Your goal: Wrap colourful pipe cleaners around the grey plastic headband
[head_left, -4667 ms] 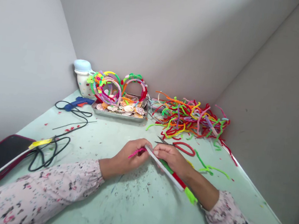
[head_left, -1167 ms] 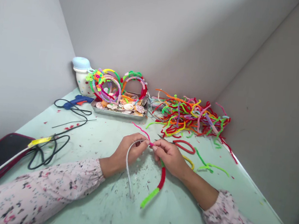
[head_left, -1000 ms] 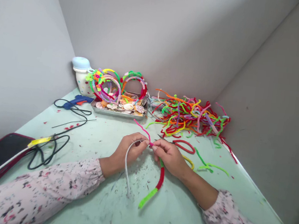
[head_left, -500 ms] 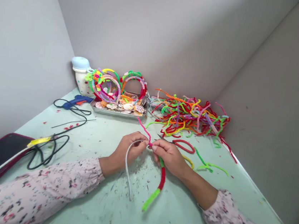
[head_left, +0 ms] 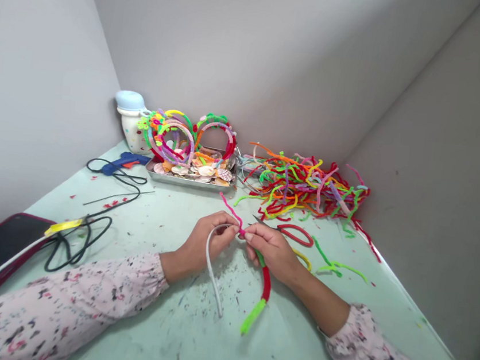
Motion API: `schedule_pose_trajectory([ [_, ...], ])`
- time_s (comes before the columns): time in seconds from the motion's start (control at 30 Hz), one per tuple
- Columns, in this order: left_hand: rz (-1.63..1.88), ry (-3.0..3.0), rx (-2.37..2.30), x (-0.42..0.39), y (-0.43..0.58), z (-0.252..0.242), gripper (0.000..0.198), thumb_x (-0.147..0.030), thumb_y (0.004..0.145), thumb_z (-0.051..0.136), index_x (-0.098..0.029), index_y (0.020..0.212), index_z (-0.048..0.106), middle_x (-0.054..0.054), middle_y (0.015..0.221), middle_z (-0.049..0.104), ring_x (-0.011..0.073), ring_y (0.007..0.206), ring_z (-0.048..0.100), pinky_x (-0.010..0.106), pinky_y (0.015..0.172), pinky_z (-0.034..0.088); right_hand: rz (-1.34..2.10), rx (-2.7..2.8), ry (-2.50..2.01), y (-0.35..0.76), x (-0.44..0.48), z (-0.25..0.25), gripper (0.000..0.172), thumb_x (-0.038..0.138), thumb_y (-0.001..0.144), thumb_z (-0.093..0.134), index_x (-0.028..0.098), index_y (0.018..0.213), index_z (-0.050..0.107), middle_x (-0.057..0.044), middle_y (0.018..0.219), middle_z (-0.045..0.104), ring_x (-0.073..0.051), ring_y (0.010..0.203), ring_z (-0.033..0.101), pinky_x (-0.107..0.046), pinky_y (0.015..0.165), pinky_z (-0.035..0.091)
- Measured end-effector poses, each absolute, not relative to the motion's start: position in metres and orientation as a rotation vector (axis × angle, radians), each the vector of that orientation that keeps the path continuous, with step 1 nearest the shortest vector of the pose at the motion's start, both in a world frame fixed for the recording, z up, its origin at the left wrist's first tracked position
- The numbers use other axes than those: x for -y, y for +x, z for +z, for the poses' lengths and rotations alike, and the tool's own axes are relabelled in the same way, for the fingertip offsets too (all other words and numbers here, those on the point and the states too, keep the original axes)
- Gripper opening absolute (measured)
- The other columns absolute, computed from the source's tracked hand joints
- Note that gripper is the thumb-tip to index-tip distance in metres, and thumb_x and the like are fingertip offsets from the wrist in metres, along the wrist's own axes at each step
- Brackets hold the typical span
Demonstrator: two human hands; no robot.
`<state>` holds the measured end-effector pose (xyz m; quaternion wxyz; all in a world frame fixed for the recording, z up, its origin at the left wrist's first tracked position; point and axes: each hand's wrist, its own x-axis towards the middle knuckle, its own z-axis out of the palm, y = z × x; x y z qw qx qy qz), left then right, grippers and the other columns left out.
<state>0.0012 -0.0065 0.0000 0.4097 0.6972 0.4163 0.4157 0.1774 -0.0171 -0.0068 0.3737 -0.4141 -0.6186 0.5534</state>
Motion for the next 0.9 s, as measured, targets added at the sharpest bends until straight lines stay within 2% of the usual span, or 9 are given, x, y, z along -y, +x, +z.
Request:
schedule_pose_trajectory([
  [0.23, 1.054, 1.788, -1.043, 0.0057, 0.0009, -0.0007, 0.015, -0.025, 0.081, 0.051, -0.014, 0.078, 0.061, 0.001, 0.068, 0.059, 0.0093, 0.058, 0.052, 0.019, 0.055, 0.041, 1.502, 1.570, -1.050, 0.1786, 0.0160, -0.0048, 0.016, 0.028, 0.086, 0.047, 0.017, 0.076, 0.054, 0.005, 0.051, 0.052, -0.007, 0.041, 0.046, -0.019, 0.042, 0.036],
  [0.47, 1.027, 1.705, -1.053, 0.0067, 0.0019, 0.0007, 0.017, -0.028, 0.082, 0.051, -0.014, 0.086, 0.062, -0.001, 0.065, 0.059, 0.0087, 0.056, 0.051, 0.019, 0.053, 0.040, 1.506, 1.565, -1.057, 0.1793, 0.0140, -0.0048, 0.016, 0.029, 0.085, 0.048, 0.017, 0.077, 0.054, 0.005, 0.050, 0.051, -0.008, 0.041, 0.045, -0.019, 0.043, 0.036],
  [0.63, 1.020, 1.687, -1.041, 0.0079, 0.0025, 0.0015, 0.017, -0.028, 0.082, 0.051, -0.014, 0.081, 0.061, -0.003, 0.058, 0.055, 0.0084, 0.053, 0.049, 0.018, 0.050, 0.038, 1.540, 1.557, -1.046, 0.1801, 0.0146, -0.0044, 0.017, 0.030, 0.085, 0.048, 0.016, 0.077, 0.054, 0.004, 0.051, 0.051, -0.008, 0.041, 0.044, -0.019, 0.043, 0.036],
  [0.9, 1.048, 1.730, -1.018, 0.0051, 0.0028, -0.0046, 0.017, -0.028, 0.082, 0.050, -0.014, 0.080, 0.060, -0.002, 0.059, 0.055, 0.0094, 0.055, 0.051, 0.020, 0.053, 0.039, 1.586, 1.545, -1.027, 0.1808, 0.0155, -0.0026, 0.017, 0.030, 0.084, 0.048, 0.016, 0.076, 0.052, 0.004, 0.051, 0.051, -0.008, 0.041, 0.044, -0.019, 0.043, 0.034],
])
